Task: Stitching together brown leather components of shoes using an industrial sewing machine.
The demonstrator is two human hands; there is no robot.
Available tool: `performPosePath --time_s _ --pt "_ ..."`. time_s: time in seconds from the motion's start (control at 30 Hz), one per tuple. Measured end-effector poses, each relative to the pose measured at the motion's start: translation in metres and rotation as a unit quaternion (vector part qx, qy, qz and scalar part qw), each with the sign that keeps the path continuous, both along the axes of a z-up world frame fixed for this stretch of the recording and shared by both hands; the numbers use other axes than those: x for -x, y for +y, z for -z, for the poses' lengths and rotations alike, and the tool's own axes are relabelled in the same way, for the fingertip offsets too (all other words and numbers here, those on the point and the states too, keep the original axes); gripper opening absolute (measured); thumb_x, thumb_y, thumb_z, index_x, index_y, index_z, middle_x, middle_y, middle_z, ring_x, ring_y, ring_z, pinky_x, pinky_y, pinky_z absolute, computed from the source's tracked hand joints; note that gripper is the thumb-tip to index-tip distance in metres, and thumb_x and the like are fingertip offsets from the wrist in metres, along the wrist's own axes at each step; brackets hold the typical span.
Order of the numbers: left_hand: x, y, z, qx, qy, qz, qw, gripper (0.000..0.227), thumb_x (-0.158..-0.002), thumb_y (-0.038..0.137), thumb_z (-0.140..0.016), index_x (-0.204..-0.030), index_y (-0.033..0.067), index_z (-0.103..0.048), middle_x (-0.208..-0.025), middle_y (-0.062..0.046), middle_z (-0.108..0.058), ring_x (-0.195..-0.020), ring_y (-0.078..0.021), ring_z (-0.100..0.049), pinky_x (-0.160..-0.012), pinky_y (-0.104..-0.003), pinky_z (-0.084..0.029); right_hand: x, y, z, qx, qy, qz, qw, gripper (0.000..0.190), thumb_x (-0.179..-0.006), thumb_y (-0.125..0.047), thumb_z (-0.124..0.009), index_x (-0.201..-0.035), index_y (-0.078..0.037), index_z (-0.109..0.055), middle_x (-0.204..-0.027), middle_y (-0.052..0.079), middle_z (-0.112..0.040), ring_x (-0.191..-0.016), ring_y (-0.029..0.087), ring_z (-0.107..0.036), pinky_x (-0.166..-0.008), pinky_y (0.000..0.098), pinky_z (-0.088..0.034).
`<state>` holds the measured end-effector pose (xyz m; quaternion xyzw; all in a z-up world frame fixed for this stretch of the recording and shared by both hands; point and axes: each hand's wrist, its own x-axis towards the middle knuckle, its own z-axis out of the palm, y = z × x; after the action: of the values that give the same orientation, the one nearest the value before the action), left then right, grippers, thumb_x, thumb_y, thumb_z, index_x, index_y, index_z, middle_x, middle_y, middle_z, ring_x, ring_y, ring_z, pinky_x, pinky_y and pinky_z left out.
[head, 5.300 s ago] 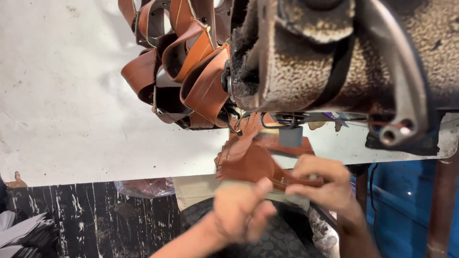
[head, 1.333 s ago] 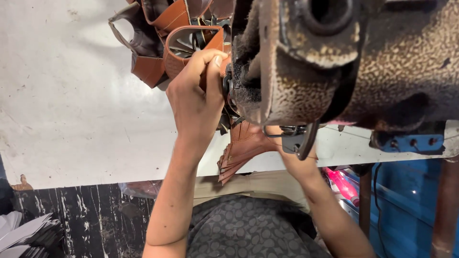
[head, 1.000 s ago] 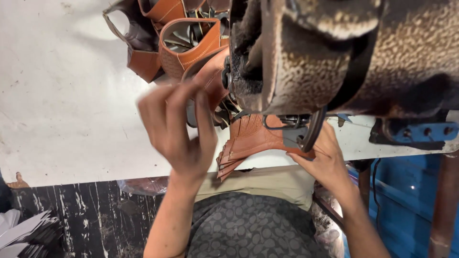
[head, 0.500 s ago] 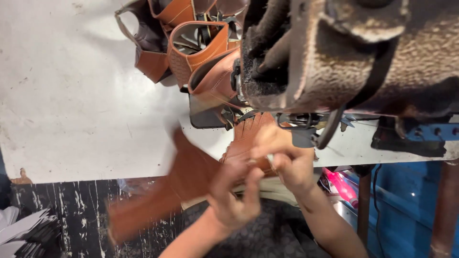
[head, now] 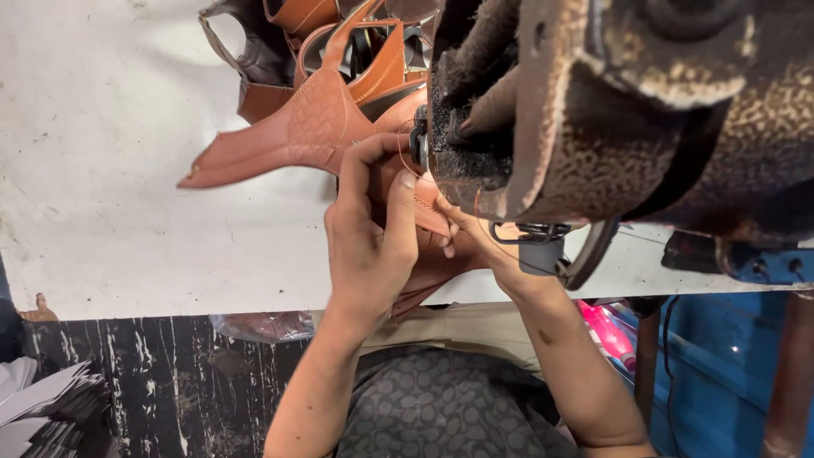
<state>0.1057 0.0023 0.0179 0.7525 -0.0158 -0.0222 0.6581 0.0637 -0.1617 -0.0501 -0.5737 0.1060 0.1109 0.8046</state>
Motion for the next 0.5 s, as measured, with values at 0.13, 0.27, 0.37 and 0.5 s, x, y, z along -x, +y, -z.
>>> performPosePath --time_s 0.13,0.27,0.37,0.5 --pt "-0.005 -0.004 -0.001 0.022 -0.001 0.032 0.999 0.020 -0.107 -0.001 -0.053 -0.127 0.0007 -0.056 -0.104 -0.005 -0.070 -0.096 -0.0072 -0.063 -0.091 -0.024 -0.053 -0.003 -0.001 -0.009 0.099 -0.053 0.025 0.993 0.022 -0.100 -0.006 -0.066 -0.121 -0.003 -0.066 -0.116 0.004 -0.072 -0.106 0.013 -0.068 -0.091 0.0254 -0.057" --pt "-0.008 -0.004 0.005 0.035 -0.007 0.037 0.999 0.020 -0.108 -0.002 -0.052 -0.128 -0.0001 -0.055 -0.108 -0.005 -0.070 -0.102 -0.0073 -0.063 -0.094 -0.024 -0.052 -0.003 0.002 -0.016 0.160 -0.096 0.033 0.982 0.019 -0.104 -0.005 -0.069 -0.121 0.001 -0.070 -0.115 0.008 -0.072 -0.103 0.015 -0.067 -0.089 0.0295 -0.057" --pt "-0.013 -0.009 0.007 0.040 -0.046 0.065 0.996 0.020 -0.112 -0.003 -0.049 -0.131 0.0003 -0.055 -0.110 -0.008 -0.069 -0.102 -0.0081 -0.064 -0.093 -0.026 -0.054 -0.011 -0.002 -0.032 0.222 -0.172 0.048 0.959 0.024 -0.105 -0.005 -0.068 -0.128 0.000 -0.066 -0.123 0.008 -0.070 -0.113 0.015 -0.067 -0.098 0.0300 -0.056" --pt "-0.029 -0.019 -0.001 0.038 0.001 0.072 0.997 0.016 -0.110 0.001 -0.051 -0.125 0.0035 -0.054 -0.091 -0.003 -0.068 -0.075 -0.0047 -0.064 -0.065 -0.023 -0.055 -0.021 -0.006 -0.042 0.352 -0.253 0.063 0.899 0.036 -0.103 -0.006 -0.071 -0.136 0.001 -0.058 -0.127 0.011 -0.068 -0.116 0.018 -0.066 -0.100 0.0308 -0.057"
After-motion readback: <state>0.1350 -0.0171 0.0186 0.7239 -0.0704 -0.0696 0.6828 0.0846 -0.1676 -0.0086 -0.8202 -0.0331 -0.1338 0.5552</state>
